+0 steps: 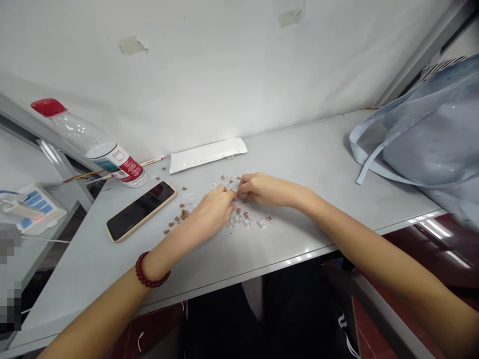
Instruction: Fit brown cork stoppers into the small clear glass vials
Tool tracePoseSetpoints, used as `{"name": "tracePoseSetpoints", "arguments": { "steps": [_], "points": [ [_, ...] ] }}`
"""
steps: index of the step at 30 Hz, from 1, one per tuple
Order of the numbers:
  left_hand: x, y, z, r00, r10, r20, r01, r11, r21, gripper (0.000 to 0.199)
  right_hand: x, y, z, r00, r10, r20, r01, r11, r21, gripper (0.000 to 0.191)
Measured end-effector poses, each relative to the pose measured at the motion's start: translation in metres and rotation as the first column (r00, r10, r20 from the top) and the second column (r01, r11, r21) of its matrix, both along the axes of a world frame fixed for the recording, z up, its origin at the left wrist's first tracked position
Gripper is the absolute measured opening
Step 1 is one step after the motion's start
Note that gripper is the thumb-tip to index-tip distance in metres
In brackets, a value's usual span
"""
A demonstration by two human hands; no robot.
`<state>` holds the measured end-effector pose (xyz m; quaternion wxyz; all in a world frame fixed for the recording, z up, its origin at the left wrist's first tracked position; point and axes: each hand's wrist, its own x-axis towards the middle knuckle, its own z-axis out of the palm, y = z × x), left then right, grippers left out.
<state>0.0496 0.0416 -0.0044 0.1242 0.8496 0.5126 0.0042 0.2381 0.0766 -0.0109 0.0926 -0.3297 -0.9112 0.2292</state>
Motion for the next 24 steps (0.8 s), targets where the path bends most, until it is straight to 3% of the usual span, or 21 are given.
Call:
{"name": "tracePoseSetpoints", "arguments": {
  "steps": [9, 13, 18, 21, 24],
  "points": [
    [-0.010, 0.003, 0.000, 0.981, 0.008, 0.195, -0.002, 0.999, -0.032, 0.011, -0.009, -0.006, 0.001, 1.000, -0.020, 0.004, 0.020, 1.000, 0.000, 0.010],
    [-0.014, 0.000, 0.000, 0.939, 0.059, 0.338, -0.032, 0.996, -0.087, 0.013, -0.012, -0.010, 0.002, 0.992, -0.046, -0.118, 0.046, 0.999, -0.001, 0.011],
    [-0.019, -0.003, 0.007, 0.907, 0.134, 0.399, -0.082, 0.986, -0.143, 0.018, -0.016, -0.012, 0.000, 0.947, -0.083, -0.311, 0.098, 0.995, 0.036, 0.009],
    [-0.023, -0.002, 0.008, 0.837, 0.214, 0.503, -0.108, 0.967, -0.230, 0.019, -0.019, -0.014, 0.000, 0.896, -0.113, -0.429, 0.131, 0.991, 0.012, 0.007],
    [-0.028, 0.000, 0.005, 0.710, 0.310, 0.632, -0.101, 0.934, -0.343, 0.021, -0.023, -0.017, 0.001, 0.862, -0.215, -0.459, 0.176, 0.976, -0.126, 0.010]
  ]
}}
